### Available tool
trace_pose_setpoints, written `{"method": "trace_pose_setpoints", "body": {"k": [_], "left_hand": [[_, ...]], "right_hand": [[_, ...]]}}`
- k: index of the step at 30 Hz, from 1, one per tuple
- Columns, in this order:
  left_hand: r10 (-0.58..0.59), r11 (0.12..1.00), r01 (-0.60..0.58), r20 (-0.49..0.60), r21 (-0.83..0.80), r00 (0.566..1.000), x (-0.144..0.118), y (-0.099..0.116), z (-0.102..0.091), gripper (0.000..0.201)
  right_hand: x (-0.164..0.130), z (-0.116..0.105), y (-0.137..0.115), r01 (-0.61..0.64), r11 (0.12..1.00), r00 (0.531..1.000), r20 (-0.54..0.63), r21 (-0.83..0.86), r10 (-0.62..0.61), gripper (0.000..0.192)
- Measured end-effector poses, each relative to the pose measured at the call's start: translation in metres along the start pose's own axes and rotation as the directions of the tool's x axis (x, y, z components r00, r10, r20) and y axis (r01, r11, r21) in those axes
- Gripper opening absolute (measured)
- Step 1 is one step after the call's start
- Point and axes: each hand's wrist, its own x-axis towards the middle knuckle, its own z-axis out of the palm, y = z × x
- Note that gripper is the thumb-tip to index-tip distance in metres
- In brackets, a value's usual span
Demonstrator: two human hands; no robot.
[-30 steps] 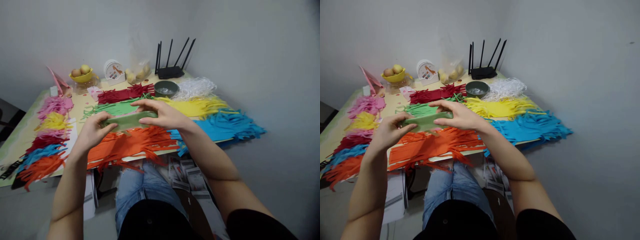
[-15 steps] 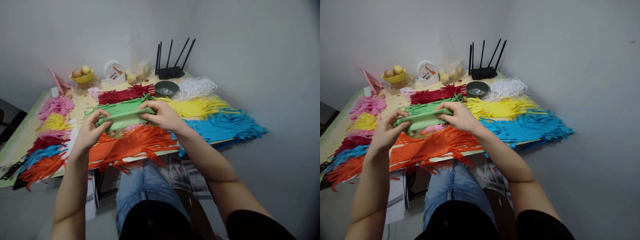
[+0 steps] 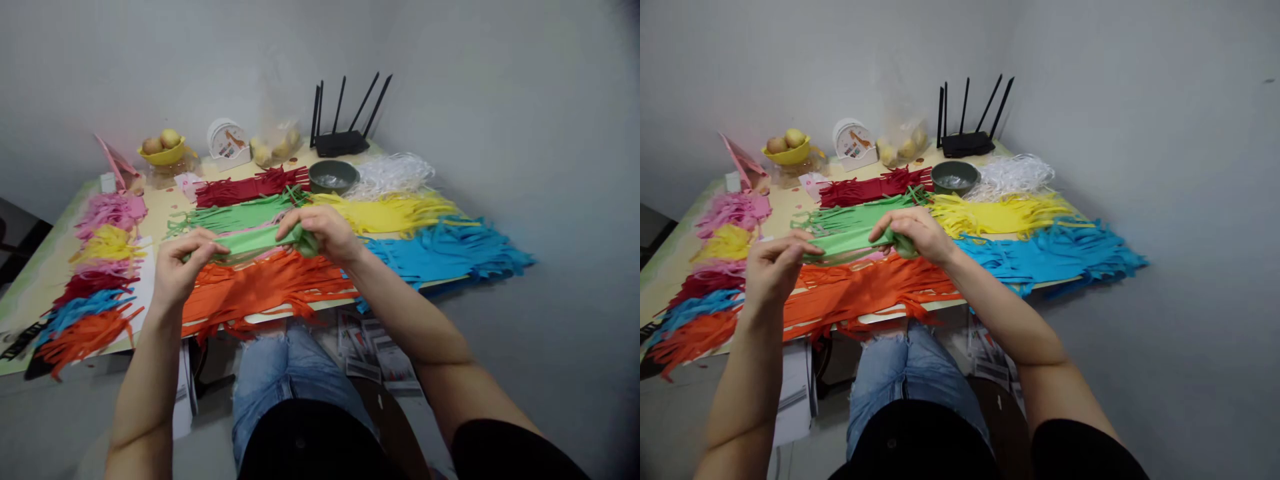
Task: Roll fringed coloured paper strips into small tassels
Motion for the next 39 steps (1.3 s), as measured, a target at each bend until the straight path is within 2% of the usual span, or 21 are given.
{"method": "trace_pose_setpoints", "body": {"k": [2, 4, 6, 8, 10, 12, 14, 16, 19, 25, 29, 33, 36, 39], "left_hand": [[0.048, 0.99, -0.045, -0.02, 0.132, 0.999, 0.0, 0.003, 0.002, 0.021], [0.05, 0.975, -0.04, -0.041, 0.217, 0.998, 0.0, 0.005, 0.004, 0.014], [0.028, 0.96, -0.015, -0.041, 0.28, 0.999, 0.001, 0.007, 0.005, 0.025], [-0.002, 0.944, 0.005, -0.011, 0.331, 1.0, 0.001, 0.007, 0.005, 0.022], [-0.054, 0.946, 0.047, 0.011, 0.322, 0.999, 0.0, 0.008, 0.005, 0.018], [-0.142, 0.97, 0.136, 0.014, 0.199, 0.99, -0.001, 0.008, 0.007, 0.022], [-0.242, 0.97, 0.242, 0.019, 0.002, 0.97, -0.003, 0.008, 0.008, 0.027], [-0.312, 0.934, 0.311, 0.028, -0.176, 0.95, -0.005, 0.007, 0.01, 0.032], [-0.365, 0.873, 0.35, 0.021, -0.341, 0.931, -0.004, 0.006, 0.013, 0.031], [-0.377, 0.794, 0.336, 0.023, -0.506, 0.926, 0.0, 0.007, 0.016, 0.01], [-0.352, 0.788, 0.32, 0.041, -0.526, 0.935, -0.002, 0.004, 0.015, 0.01], [-0.32, 0.858, 0.299, 0.02, -0.418, 0.947, -0.006, 0.003, 0.015, 0.02], [-0.223, 0.966, 0.217, -0.031, -0.139, 0.974, -0.006, 0.006, 0.014, 0.021], [-0.112, 0.98, 0.113, -0.017, 0.163, 0.994, -0.005, 0.011, 0.012, 0.019]], "right_hand": [[0.001, 0.001, -0.002, 0.026, 0.992, 0.999, -0.018, -0.126, -0.028, 0.035], [0.0, 0.004, -0.005, 0.065, 0.948, 0.994, -0.058, -0.311, -0.087, 0.028], [-0.001, 0.006, -0.008, 0.108, 0.88, 0.984, -0.074, -0.463, -0.16, 0.022], [-0.002, 0.008, -0.009, 0.113, 0.82, 0.979, -0.076, -0.561, -0.187, 0.023], [-0.003, 0.008, -0.009, 0.079, 0.794, 0.984, -0.081, -0.603, -0.16, 0.016], [-0.003, 0.008, -0.009, 0.045, 0.824, 0.989, -0.09, -0.564, -0.115, 0.011], [-0.003, 0.008, -0.008, 0.015, 0.894, 0.993, -0.099, -0.448, -0.066, 0.013], [-0.002, 0.008, -0.006, -0.01, 0.952, 0.995, -0.099, -0.307, -0.021, 0.017], [-0.001, 0.009, -0.001, -0.039, 0.991, 0.994, -0.104, -0.127, 0.026, 0.021], [0.002, 0.011, 0.002, -0.127, 0.979, 0.982, -0.117, 0.159, 0.146, 0.02], [0.002, 0.011, 0.0, -0.148, 0.975, 0.981, -0.098, 0.166, 0.166, 0.026], [0.001, 0.011, -0.001, -0.101, 0.995, 0.987, -0.124, 0.006, 0.101, 0.024], [-0.001, 0.011, -0.005, -0.04, 0.968, 0.991, -0.136, -0.248, 0.006, 0.026], [-0.003, 0.011, -0.007, -0.013, 0.873, 0.989, -0.137, -0.488, -0.062, 0.025]]}}
